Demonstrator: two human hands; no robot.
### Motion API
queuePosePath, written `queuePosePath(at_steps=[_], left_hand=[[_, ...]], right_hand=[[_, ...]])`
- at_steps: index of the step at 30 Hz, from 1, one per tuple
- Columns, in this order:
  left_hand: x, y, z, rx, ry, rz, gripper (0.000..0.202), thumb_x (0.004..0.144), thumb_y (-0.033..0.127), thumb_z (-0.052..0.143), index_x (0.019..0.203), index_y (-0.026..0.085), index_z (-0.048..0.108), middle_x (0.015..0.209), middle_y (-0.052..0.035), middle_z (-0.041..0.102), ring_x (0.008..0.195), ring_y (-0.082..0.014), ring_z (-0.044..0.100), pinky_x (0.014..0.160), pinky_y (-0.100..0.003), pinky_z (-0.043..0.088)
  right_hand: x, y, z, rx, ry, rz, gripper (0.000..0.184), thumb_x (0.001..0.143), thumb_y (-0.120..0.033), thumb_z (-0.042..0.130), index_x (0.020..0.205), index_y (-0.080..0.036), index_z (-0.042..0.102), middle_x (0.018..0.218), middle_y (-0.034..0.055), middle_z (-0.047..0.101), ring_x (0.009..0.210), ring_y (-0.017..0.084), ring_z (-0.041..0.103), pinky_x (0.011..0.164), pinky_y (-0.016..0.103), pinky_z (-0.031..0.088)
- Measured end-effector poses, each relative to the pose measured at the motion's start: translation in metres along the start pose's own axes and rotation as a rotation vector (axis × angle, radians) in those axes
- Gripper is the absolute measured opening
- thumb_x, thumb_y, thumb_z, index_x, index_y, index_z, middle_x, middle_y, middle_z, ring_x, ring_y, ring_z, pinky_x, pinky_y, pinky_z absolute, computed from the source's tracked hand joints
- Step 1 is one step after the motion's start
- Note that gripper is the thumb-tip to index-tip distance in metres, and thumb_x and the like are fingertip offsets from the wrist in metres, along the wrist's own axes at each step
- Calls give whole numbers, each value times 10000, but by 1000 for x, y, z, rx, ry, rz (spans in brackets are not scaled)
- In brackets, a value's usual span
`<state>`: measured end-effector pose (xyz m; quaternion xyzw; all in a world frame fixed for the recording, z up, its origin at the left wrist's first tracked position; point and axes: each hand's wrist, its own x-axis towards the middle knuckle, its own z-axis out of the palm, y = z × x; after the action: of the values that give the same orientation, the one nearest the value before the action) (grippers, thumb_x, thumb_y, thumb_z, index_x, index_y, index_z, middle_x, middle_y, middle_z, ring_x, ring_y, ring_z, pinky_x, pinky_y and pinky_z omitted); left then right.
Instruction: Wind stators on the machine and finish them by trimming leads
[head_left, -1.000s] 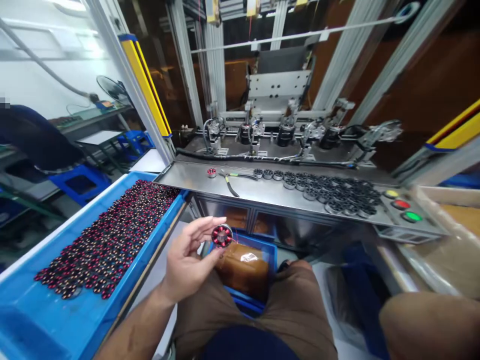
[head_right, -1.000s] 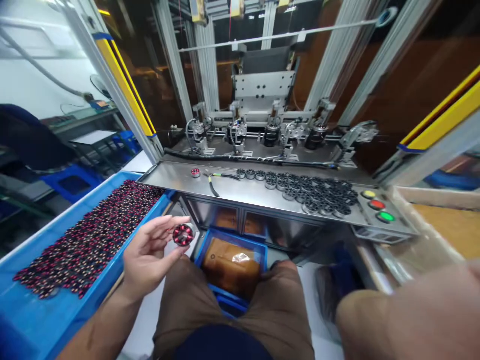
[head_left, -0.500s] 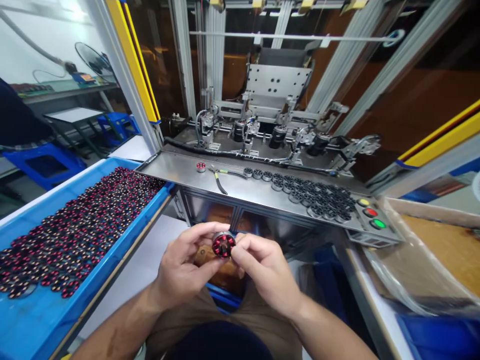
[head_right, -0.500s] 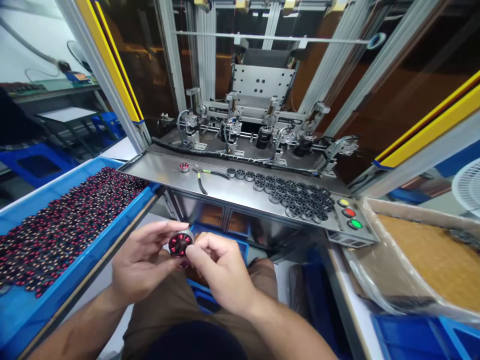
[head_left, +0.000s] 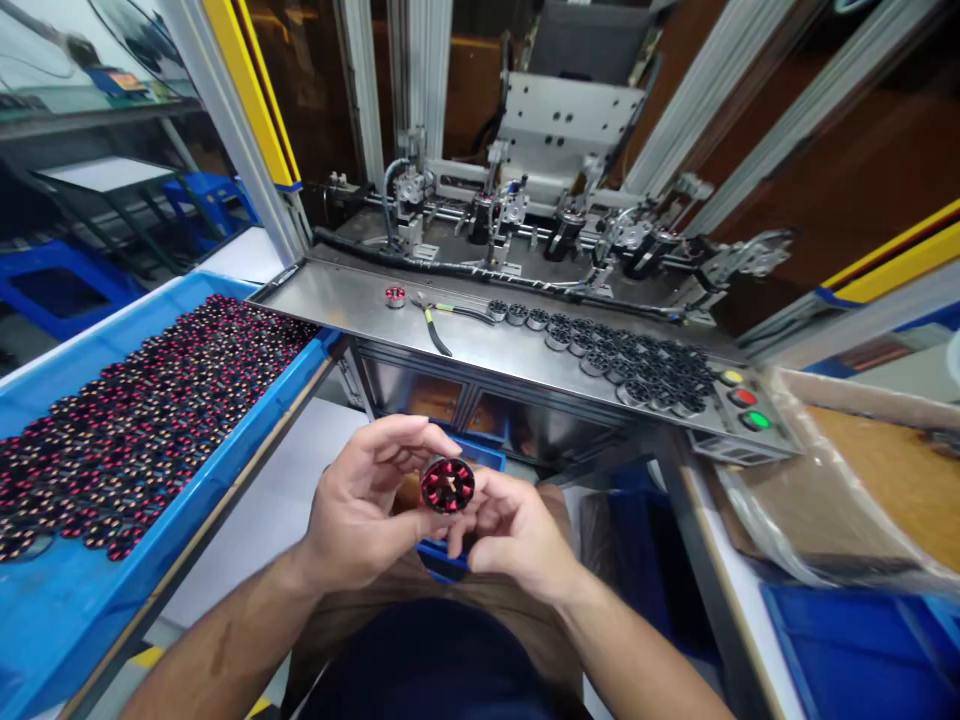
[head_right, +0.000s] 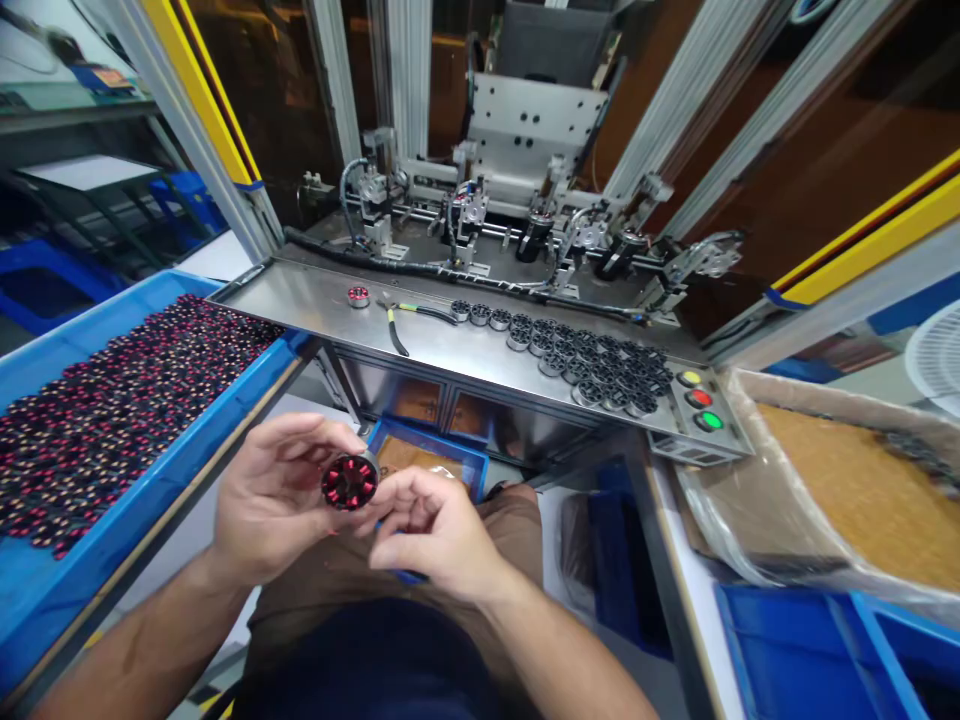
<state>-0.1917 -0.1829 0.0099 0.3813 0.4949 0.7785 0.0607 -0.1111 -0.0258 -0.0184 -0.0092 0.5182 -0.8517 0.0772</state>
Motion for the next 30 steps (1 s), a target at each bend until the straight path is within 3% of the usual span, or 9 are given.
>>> queuePosePath(at_steps=[3,6,12,17,22,26,30], left_hand=[[-1,-2,1,39,10,-19,755,681,-80,738,1295,309,536,1091,-28,699,964,-140,674,815,-223,580],[-3,-3,-1,66,24,-38,726,695,-56,743,1289,301,528,1094,-41,691,950,-142,674,789,-221,579],[-3,-7,-2,112,76,-44,745,654,-52,772,1268,299,536,1033,-26,671,896,-134,664,775,-228,567],[-1,-7,-6,86,71,-41,719,663,-2,795,1270,291,545,1025,-36,656,877,-142,658,770,-248,565],[-2,-9,-6,83,75,-14,749,668,-41,770,1290,302,532,1037,-26,666,922,-143,658,809,-250,560],[-4,-8,-6,86,66,-39,763,664,-59,762,1286,317,531,1041,5,659,914,-117,661,806,-210,552],[-3,-8,-11,22,65,-68,733,686,-47,759,1283,317,536,1096,-3,698,977,-128,676,874,-229,549]], right_hand=[[2,7,24,133,87,47,352,617,-283,885,822,-161,626,674,18,729,521,116,656,487,199,508],[3,7,32,184,114,66,294,678,-267,849,795,-157,602,612,6,716,456,99,634,437,170,497],[4,8,33,164,186,-32,305,643,-254,871,778,-154,617,637,-6,703,512,94,643,485,176,536],[-2,5,31,146,158,25,255,703,-270,833,826,-160,638,549,-34,666,397,65,570,413,151,485],[2,-1,34,138,181,-12,434,581,-219,903,926,-165,645,747,6,725,603,102,663,523,175,535],[5,-1,37,125,188,66,364,648,-252,870,875,-158,601,612,-15,703,444,82,612,438,160,493],[-9,-2,33,12,162,117,296,701,-312,831,874,-145,658,544,-30,667,396,55,560,398,133,441]])
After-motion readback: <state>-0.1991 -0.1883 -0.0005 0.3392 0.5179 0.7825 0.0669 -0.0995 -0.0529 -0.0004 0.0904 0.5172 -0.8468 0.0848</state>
